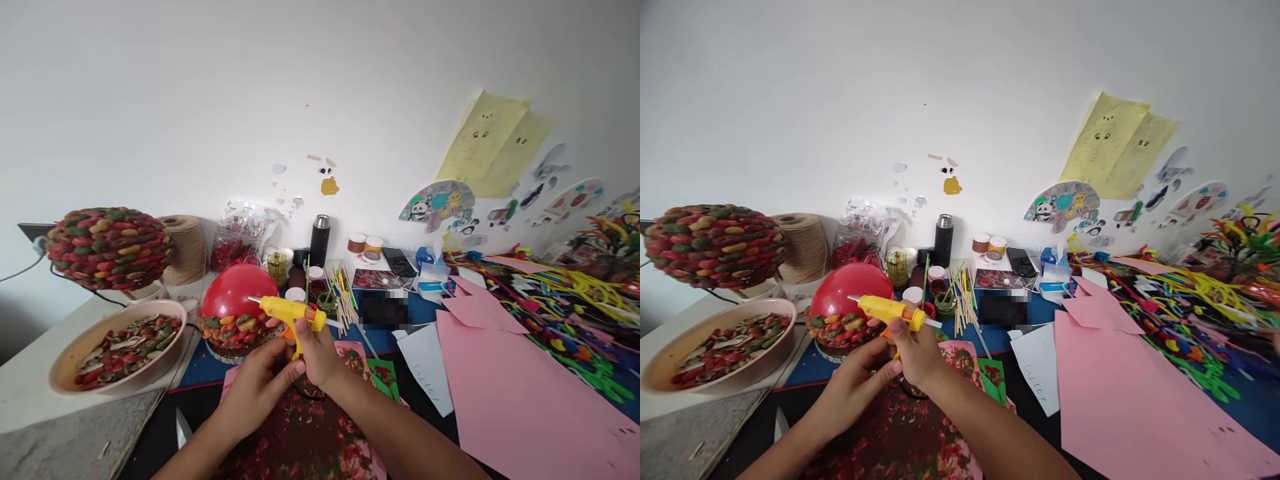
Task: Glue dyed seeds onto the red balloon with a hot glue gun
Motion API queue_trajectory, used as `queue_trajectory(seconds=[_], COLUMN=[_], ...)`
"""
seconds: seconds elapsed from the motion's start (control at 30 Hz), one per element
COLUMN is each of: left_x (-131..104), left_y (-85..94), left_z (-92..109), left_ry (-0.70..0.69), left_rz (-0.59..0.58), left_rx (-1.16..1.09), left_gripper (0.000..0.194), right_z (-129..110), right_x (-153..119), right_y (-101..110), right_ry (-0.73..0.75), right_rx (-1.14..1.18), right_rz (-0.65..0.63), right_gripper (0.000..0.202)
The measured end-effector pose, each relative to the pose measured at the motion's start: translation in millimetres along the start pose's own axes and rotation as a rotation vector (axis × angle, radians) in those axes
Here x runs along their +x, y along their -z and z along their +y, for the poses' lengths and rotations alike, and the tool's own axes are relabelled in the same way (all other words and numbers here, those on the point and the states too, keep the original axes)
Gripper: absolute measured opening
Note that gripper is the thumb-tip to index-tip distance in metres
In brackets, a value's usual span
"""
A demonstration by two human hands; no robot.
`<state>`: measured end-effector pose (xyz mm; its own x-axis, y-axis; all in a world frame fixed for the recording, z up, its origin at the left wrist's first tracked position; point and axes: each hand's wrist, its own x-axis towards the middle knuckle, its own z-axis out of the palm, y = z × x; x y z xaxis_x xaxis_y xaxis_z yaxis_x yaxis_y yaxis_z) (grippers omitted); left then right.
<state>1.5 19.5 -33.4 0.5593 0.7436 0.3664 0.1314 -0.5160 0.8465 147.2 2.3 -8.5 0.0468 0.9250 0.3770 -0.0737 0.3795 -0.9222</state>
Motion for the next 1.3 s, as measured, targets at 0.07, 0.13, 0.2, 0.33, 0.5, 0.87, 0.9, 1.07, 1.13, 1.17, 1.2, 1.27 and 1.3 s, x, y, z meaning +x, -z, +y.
queue_trajectory(seconds=[0.07, 0.13, 0.2, 0.33, 0.5, 0.87, 0.9, 1.07, 1.13, 1.17, 1.2, 1.27, 1.3], left_x=[0, 0, 0, 1, 4, 5, 5, 4, 4, 4, 4, 2, 0], left_y=[-0.7, -1.0, -0.7, -0.2, -2.7, -0.7, -0.1, 0.0, 0.6, 1.4, 2.5, 4.4, 4.9], left_z=[-2, -4, -4, -2, 0, -1, -1, 1, 2, 3, 3, 4, 5], left_ry=[0.026, 0.041, 0.035, -0.001, -0.013, -0.035, -0.039, -0.047, -0.037, -0.026, -0.013, 0.006, -0.002], left_rz=[0.026, 0.06, 0.074, 0.051, 0.088, 0.212, 0.228, 0.208, 0.191, 0.202, 0.233, 0.33, 0.37], left_rx=[-0.025, -0.011, 0.017, 0.023, 0.012, -0.018, -0.02, -0.033, -0.043, -0.046, -0.047, -0.038, -0.025], left_gripper=[0.048, 0.048, 0.046, 0.041, 0.042, 0.041, 0.041, 0.039, 0.043, 0.046, 0.05, 0.054, 0.055], right_z=[0, 0, 1, -1, -5, -9, -10, -10, -8, -6, -4, -1, 0], right_x=[3, 5, 4, 1, 1, 18, 20, 20, 17, 16, 14, 13, 12], right_y=[-2, -2, -1, 4, 6, -5, -6, -8, -6, -5, -4, -3, -3], right_ry=[0.005, 0.005, 0.005, -0.052, -0.051, -0.072, -0.067, -0.046, -0.032, -0.026, -0.022, -0.027, -0.031], right_rx=[0.044, 0.074, 0.07, 0.0, -0.055, -0.074, -0.067, -0.086, -0.123, -0.133, -0.131, -0.111, -0.098], right_rz=[-0.012, -0.026, -0.039, -0.058, -0.075, -0.119, -0.137, -0.097, -0.037, -0.01, 0.013, 0.048, 0.067], right_gripper=[0.081, 0.08, 0.079, 0.081, 0.076, 0.075, 0.075, 0.072, 0.07, 0.068, 0.068, 0.066, 0.067])
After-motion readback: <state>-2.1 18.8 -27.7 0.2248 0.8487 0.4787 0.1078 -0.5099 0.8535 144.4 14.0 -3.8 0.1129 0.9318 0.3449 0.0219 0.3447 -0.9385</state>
